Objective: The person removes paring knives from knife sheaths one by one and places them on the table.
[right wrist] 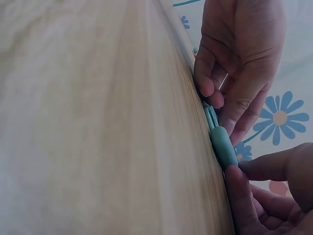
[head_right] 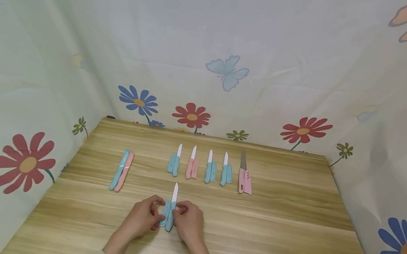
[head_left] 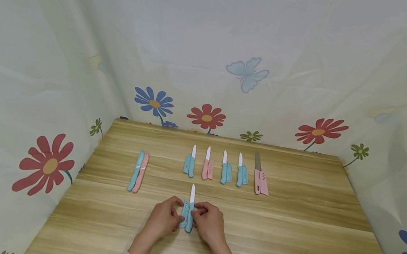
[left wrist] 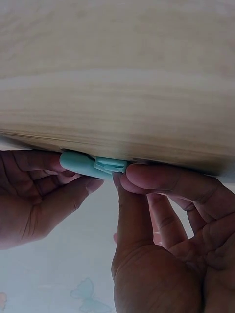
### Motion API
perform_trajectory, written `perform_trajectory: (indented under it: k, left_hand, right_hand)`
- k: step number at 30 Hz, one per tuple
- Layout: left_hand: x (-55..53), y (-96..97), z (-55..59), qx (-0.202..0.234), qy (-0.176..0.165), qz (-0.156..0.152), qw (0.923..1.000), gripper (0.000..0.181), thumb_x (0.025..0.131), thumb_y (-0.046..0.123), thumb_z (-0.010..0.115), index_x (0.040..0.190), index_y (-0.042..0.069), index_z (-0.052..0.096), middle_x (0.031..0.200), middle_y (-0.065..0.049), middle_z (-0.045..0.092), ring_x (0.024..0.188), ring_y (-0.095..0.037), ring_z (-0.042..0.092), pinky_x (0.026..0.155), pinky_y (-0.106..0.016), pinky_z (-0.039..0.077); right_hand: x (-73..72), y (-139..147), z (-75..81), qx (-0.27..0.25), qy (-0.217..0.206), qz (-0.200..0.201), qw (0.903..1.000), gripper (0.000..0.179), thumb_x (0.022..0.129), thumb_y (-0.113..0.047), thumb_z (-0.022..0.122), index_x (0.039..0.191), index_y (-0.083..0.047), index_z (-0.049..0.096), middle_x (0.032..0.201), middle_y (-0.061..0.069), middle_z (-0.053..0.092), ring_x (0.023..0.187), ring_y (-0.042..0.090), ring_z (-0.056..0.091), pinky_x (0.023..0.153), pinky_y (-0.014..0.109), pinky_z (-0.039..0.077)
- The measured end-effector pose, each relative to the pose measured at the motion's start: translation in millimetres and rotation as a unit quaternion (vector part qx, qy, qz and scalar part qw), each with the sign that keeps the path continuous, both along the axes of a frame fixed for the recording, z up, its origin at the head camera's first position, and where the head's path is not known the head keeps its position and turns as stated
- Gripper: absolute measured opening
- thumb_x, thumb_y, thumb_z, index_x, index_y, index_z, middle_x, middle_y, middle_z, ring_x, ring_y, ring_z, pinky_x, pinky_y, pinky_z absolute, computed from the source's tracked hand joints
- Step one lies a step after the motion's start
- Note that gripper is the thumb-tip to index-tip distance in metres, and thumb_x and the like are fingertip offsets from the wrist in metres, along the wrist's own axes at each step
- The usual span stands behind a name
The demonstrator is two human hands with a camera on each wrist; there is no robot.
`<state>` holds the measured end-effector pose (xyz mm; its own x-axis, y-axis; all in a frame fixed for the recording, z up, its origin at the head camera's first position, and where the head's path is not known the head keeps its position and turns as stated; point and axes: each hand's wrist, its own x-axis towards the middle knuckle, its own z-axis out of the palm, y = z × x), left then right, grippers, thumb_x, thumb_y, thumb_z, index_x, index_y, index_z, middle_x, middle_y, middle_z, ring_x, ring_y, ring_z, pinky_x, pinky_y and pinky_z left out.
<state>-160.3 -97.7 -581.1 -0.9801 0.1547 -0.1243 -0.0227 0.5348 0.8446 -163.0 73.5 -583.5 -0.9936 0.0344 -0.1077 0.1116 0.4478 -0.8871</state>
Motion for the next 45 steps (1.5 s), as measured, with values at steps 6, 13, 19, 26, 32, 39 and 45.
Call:
perform_trajectory:
  k: [6,13,19,26,32,39,45]
  left_hand:
    - [0.1,-1.3,1.3,0.005,-0.013,-0.005,0.9999,0.038,0.086,0.006,0.080,0.121,0.007,0.064,0.062,0.004,0.061,0.049,-0.011,0.059,0.046,-0.025,0.045]
    - [1.3,-2.6,3.2,0.008,-0.011,-0.017,0.9998,0.040,0.089,0.014,0.080,0.124,0.006,0.063,0.063,0.002,0.059,0.050,-0.011,0.058,0.044,-0.024,0.043]
    - [0.3,-4.3,2.2,0.008,-0.015,-0.022,0.9996,0.040,0.091,0.017,0.079,0.126,0.008,0.062,0.063,0.003,0.060,0.050,-0.010,0.057,0.045,-0.023,0.043]
    - [0.2,-6.4,0.0,0.016,-0.020,-0.025,0.9994,0.041,0.091,0.017,0.078,0.127,0.008,0.062,0.065,0.003,0.060,0.051,-0.010,0.058,0.045,-0.022,0.043]
    - [0.1,-6.3,-1.1,0.018,-0.024,-0.028,0.9992,0.041,0.092,0.019,0.078,0.128,0.009,0.061,0.066,0.003,0.060,0.052,-0.011,0.060,0.046,-0.022,0.043]
    - [0.3,-6.4,0.0,0.023,-0.024,-0.031,0.9990,0.042,0.093,0.020,0.078,0.129,0.008,0.061,0.067,0.002,0.061,0.052,-0.011,0.059,0.046,-0.023,0.043]
    - [2.5,-7.7,2.3,0.025,-0.019,-0.033,0.9990,0.045,0.092,0.020,0.078,0.130,0.005,0.060,0.068,0.001,0.060,0.052,-0.011,0.059,0.046,-0.022,0.042]
  right_hand:
    - [0.0,1.2,0.1,-0.020,-0.009,0.004,0.9998,0.021,0.086,-0.007,0.077,0.106,0.001,0.075,0.075,0.002,0.067,0.057,0.008,0.064,0.053,0.021,0.056]
    - [0.3,2.8,1.2,-0.038,-0.012,0.006,0.9992,0.024,0.087,-0.007,0.077,0.109,0.002,0.074,0.077,0.004,0.068,0.060,0.008,0.064,0.054,0.021,0.058]
    - [-0.5,3.4,0.3,-0.049,-0.020,0.007,0.9986,0.024,0.088,-0.006,0.075,0.111,0.002,0.073,0.079,0.004,0.067,0.061,0.008,0.064,0.056,0.021,0.059]
    - [0.8,5.2,-1.7,-0.053,-0.026,0.012,0.9982,0.025,0.088,-0.005,0.075,0.112,0.001,0.073,0.081,0.004,0.066,0.064,0.009,0.063,0.057,0.021,0.059]
    - [2.2,6.2,-2.4,-0.050,-0.025,0.017,0.9983,0.026,0.087,-0.005,0.075,0.112,0.001,0.073,0.082,0.004,0.066,0.066,0.011,0.063,0.057,0.021,0.059]
    - [2.5,7.0,-1.5,-0.054,-0.024,0.022,0.9980,0.027,0.087,-0.005,0.074,0.113,0.001,0.073,0.082,0.005,0.066,0.066,0.011,0.063,0.057,0.020,0.058]
    - [2.9,6.1,-1.1,-0.054,-0.026,0.021,0.9980,0.027,0.088,-0.005,0.074,0.114,0.001,0.073,0.082,0.005,0.066,0.066,0.011,0.064,0.057,0.020,0.058]
